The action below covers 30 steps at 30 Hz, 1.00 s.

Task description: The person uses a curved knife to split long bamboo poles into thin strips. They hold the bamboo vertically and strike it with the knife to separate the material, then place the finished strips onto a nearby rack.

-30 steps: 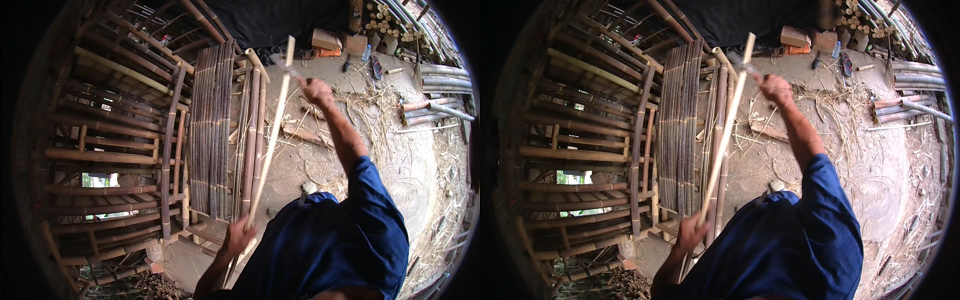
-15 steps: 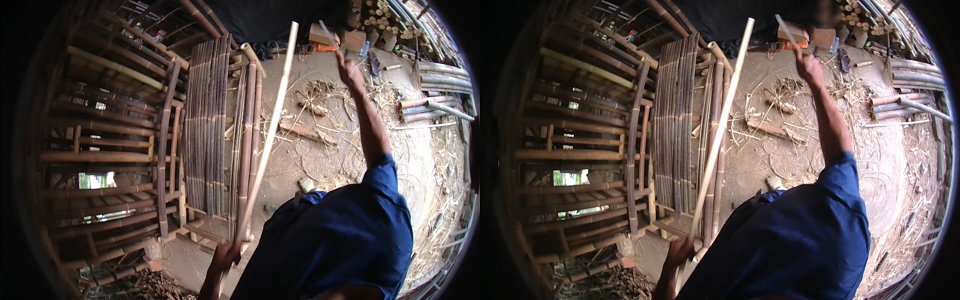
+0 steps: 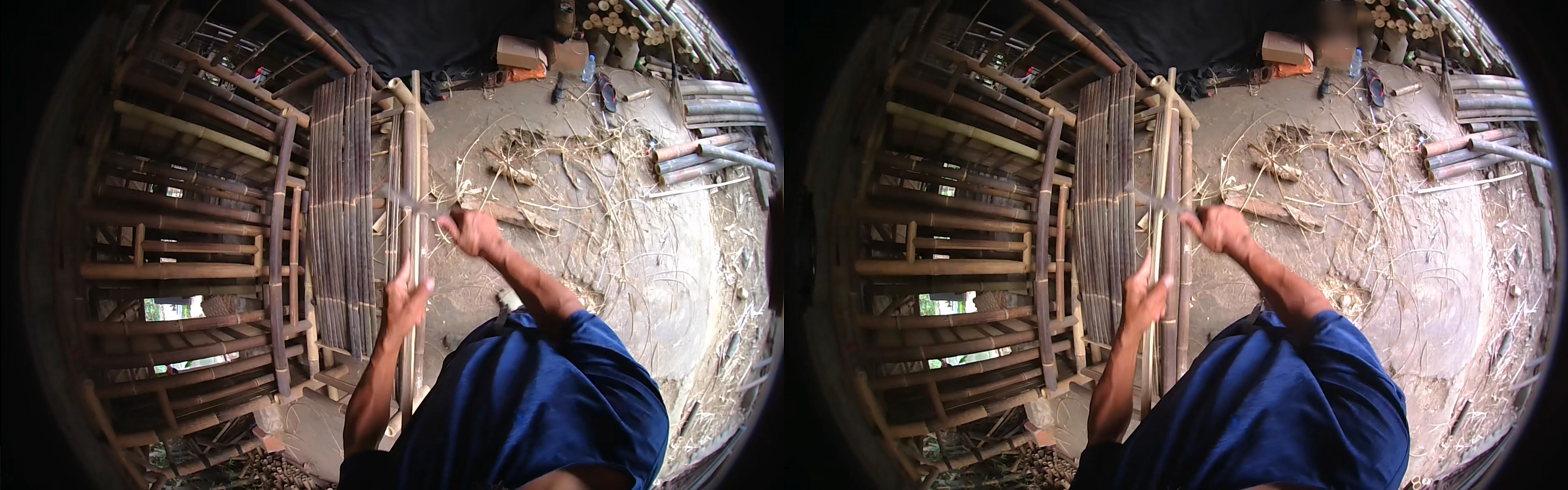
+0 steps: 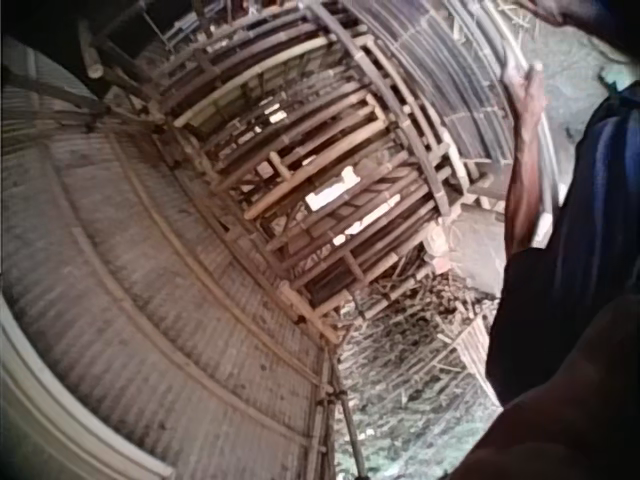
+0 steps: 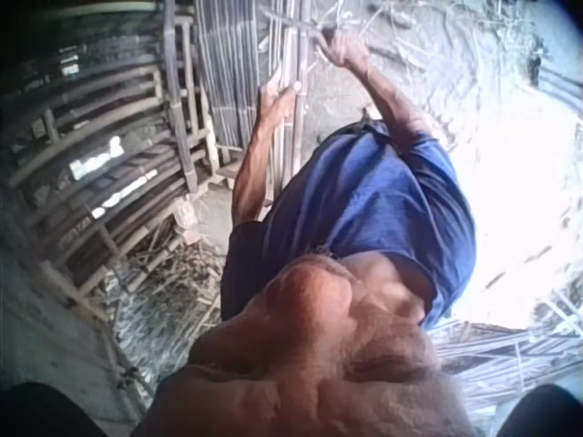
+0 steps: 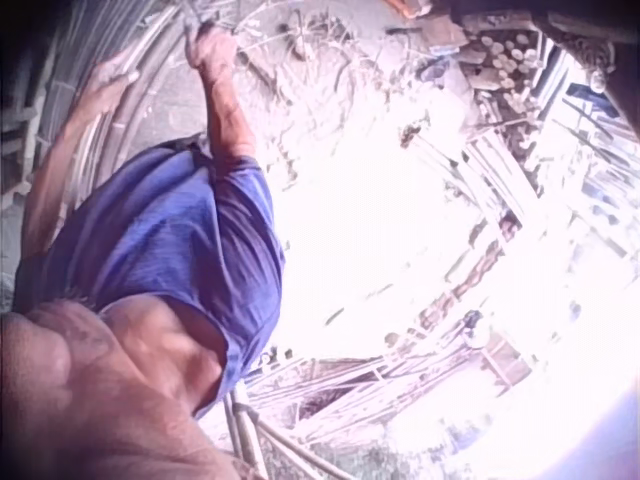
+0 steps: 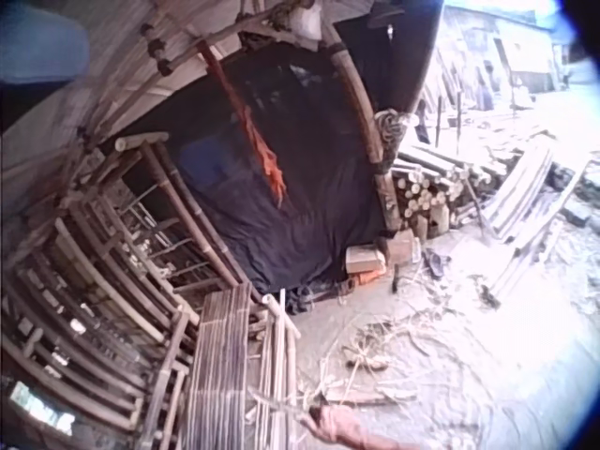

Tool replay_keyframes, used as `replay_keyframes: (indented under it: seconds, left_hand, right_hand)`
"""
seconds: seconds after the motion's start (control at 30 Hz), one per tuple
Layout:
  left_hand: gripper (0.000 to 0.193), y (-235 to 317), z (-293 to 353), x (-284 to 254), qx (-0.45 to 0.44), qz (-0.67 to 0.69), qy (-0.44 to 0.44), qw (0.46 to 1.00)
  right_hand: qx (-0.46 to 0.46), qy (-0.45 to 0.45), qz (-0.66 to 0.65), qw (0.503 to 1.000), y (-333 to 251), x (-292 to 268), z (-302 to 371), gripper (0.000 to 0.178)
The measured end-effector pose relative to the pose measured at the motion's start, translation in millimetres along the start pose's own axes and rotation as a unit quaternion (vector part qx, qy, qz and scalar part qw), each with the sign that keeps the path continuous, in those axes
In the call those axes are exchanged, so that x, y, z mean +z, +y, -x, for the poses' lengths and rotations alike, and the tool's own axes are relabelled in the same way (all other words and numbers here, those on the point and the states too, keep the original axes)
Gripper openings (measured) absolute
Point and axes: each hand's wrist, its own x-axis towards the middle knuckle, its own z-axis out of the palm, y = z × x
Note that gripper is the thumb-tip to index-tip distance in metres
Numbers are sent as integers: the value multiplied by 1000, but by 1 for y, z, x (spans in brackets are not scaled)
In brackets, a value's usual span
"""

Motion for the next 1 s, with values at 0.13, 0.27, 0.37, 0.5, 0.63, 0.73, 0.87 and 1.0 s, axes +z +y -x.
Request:
replay_keyframes:
  seconds: [0.13, 0.27, 0.37, 0.5, 0.63, 0.73, 0.87, 1.0]
  left_hand:
    - [75, -7, 80, -5, 23, -142, -81, 986]
    - [75, -7, 161, -15, 41, -256, -104, 960]
    - [74, -9, 189, -19, -23, -177, -79, 981]
    - [73, -6, 240, -31, -183, -222, -101, 952]
    - [62, 7, 286, -48, -25, -352, -49, 934]
    - [44, 14, 290, -62, 193, -509, 151, 825]
    - [21, 48, 246, -74, 264, -497, 279, 778]
    - [23, 48, 231, -59, 176, -301, 374, 859]
  right_hand:
    - [35, 88, 117, 989, 107, -64, -77, 67]
    - [93, 152, 69, 982, 127, -131, -87, 74]
    - [-1, 127, 132, 983, 114, -124, -77, 70]
    - [70, 165, 250, 951, 177, -168, -94, 64]
    - [226, 243, 105, 938, 251, -219, -96, 98]
    - [175, 199, -13, 964, 166, -206, -32, 89]
    - [109, 82, -282, 950, 88, -89, 84, 43]
    - [221, -134, -412, 874, 8, 19, 209, 30]
